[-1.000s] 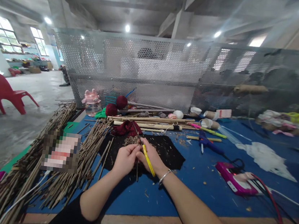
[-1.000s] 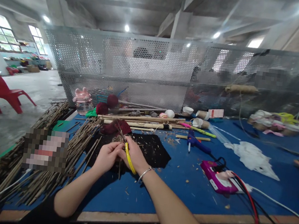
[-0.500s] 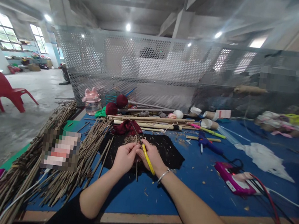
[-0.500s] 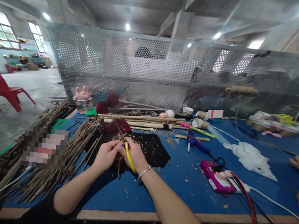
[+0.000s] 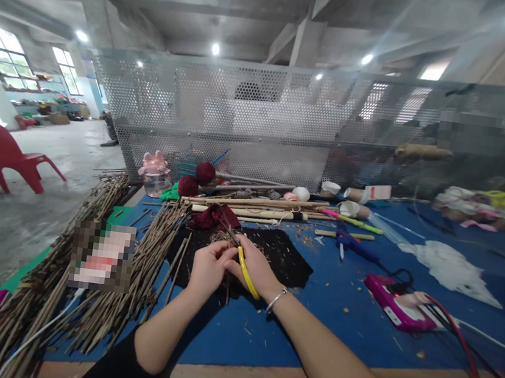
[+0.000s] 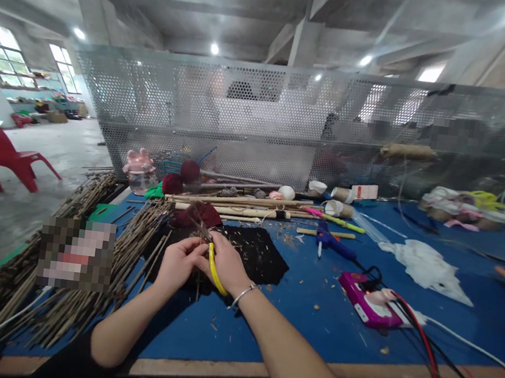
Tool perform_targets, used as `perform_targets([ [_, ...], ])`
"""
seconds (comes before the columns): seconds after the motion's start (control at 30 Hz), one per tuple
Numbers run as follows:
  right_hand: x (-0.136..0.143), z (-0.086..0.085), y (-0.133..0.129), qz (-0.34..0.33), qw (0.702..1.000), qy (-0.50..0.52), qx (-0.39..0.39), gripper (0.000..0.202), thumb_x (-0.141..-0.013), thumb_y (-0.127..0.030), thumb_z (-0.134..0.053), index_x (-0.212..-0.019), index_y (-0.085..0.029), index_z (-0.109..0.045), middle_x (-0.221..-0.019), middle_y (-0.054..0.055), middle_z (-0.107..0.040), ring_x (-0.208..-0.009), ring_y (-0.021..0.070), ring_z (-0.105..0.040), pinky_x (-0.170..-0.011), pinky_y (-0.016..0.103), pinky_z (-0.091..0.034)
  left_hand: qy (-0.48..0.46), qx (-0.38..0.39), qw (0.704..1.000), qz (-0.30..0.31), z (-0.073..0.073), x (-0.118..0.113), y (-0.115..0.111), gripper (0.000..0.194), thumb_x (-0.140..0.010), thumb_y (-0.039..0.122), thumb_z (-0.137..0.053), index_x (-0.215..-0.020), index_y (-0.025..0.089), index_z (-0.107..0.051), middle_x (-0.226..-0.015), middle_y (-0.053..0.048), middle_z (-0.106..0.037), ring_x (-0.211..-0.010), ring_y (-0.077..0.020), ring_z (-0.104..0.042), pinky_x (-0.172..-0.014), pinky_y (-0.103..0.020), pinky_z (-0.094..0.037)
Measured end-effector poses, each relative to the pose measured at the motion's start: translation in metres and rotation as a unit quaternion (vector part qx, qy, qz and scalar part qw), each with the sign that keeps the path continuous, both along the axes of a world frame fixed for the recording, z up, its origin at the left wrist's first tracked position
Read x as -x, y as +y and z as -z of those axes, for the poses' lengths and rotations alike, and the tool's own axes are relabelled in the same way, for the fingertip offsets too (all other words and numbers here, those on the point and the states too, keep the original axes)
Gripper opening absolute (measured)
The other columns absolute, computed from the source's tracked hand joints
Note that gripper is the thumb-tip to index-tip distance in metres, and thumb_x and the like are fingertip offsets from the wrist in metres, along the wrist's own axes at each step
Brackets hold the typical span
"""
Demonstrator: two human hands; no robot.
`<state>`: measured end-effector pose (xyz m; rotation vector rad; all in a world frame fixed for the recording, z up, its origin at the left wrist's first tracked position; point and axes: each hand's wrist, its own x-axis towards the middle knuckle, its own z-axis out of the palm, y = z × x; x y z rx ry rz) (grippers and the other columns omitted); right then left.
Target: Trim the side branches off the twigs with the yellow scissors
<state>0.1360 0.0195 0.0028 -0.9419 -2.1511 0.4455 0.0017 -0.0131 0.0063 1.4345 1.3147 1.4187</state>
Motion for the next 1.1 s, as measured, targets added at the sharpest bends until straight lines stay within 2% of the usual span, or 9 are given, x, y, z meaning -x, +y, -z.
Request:
perform_targets([
  [0.17,0.0023,-0.0009,-0.0003,-0.005,0.999,0.045,0.030,0.036,-0.080,-0.046,-0.052,-0.103,-0.018,-0.049,-0.085,0.004,-0.058,-0.072,0.0152,-0.053,-0.066,0.024,-0.041,-0.017,-0.015,1.000,-0.009,-0.0044,-0.0024,-0.0025,0.028,-0.074,0.033,-0.056,-0.091,0.014,-0.069,-0.081,-0.005,-0.069,-0.069,-0.0147,-0.059,-0.063,-0.022,-0.045],
  [0.33,0.0015,-0.0030,-0.0002,-0.015,0.996,0.055,0.074,0.036,-0.082,-0.048,-0.049,-0.101,-0.017,-0.048,-0.069,-0.001,-0.055,-0.059,0.0116,-0.049,-0.057,0.021,-0.039,-0.111,0.073,0.991,0.017,-0.0043,-0.0054,-0.0020,0.032,-0.070,0.039,-0.060,-0.086,0.012,-0.067,-0.061,-0.002,-0.063,-0.050,-0.0109,-0.053,-0.048,-0.021,-0.044],
  [0.4,0.0009,-0.0023,0.0011,0.005,0.998,0.032,0.059,0.041,-0.080,-0.049,-0.051,-0.105,-0.017,-0.047,-0.076,0.001,-0.057,-0.066,0.0142,-0.053,-0.062,0.024,-0.042,-0.128,0.091,0.987,0.020,-0.0031,-0.0049,-0.0008,0.032,-0.067,0.040,-0.063,-0.081,0.012,-0.065,-0.056,0.000,-0.059,-0.045,-0.0088,-0.049,-0.044,-0.019,-0.042],
  [0.53,0.0003,0.0022,0.0058,0.021,1.000,0.010,0.000,0.057,-0.076,-0.053,-0.054,-0.116,-0.015,-0.041,-0.107,0.012,-0.054,-0.098,0.0234,-0.052,-0.085,0.036,-0.041,-0.126,0.088,0.988,0.005,-0.0021,-0.0035,0.0004,0.029,-0.065,0.039,-0.066,-0.075,0.012,-0.063,-0.052,0.002,-0.054,-0.042,-0.0067,-0.045,-0.042,-0.018,-0.038],
  [0.63,0.0005,0.0048,0.0075,0.006,1.000,0.026,-0.004,0.061,-0.076,-0.056,-0.051,-0.119,-0.014,-0.040,-0.111,0.015,-0.051,-0.103,0.0251,-0.050,-0.090,0.039,-0.039,-0.107,0.076,0.991,0.009,-0.0028,-0.0039,0.0001,0.028,-0.066,0.038,-0.065,-0.074,0.012,-0.064,-0.051,0.003,-0.052,-0.042,-0.0060,-0.043,-0.040,-0.017,-0.036],
  [0.83,0.0003,-0.0013,0.0020,-0.020,0.998,0.065,0.020,0.057,-0.075,-0.061,-0.048,-0.109,-0.015,-0.045,-0.091,0.008,-0.057,-0.077,0.0182,-0.054,-0.072,0.028,-0.044,-0.107,0.068,0.992,0.027,-0.0034,-0.0046,-0.0008,0.028,-0.067,0.040,-0.063,-0.075,0.013,-0.064,-0.051,0.003,-0.052,-0.041,-0.0065,-0.042,-0.040,-0.018,-0.035],
  [0.97,-0.0009,-0.0024,0.0007,-0.010,0.997,0.067,0.032,0.051,-0.073,-0.060,-0.053,-0.098,-0.017,-0.048,-0.074,0.001,-0.054,-0.061,0.0126,-0.048,-0.059,0.022,-0.040,-0.099,0.057,0.993,0.021,-0.0030,-0.0038,-0.0010,0.029,-0.067,0.040,-0.063,-0.074,0.012,-0.065,-0.051,0.003,-0.052,-0.041,-0.0064,-0.041,-0.040,-0.018,-0.034],
  [1.1,-0.0004,-0.0002,0.0010,-0.009,0.996,0.076,0.041,0.045,-0.073,-0.057,-0.055,-0.092,-0.017,-0.048,-0.065,-0.003,-0.051,-0.053,0.0098,-0.043,-0.052,0.019,-0.036,-0.090,0.051,0.994,0.017,-0.0025,-0.0033,-0.0007,0.030,-0.069,0.041,-0.061,-0.077,0.012,-0.065,-0.050,0.003,-0.051,-0.040,-0.0065,-0.041,-0.039,-0.018,-0.034],
])
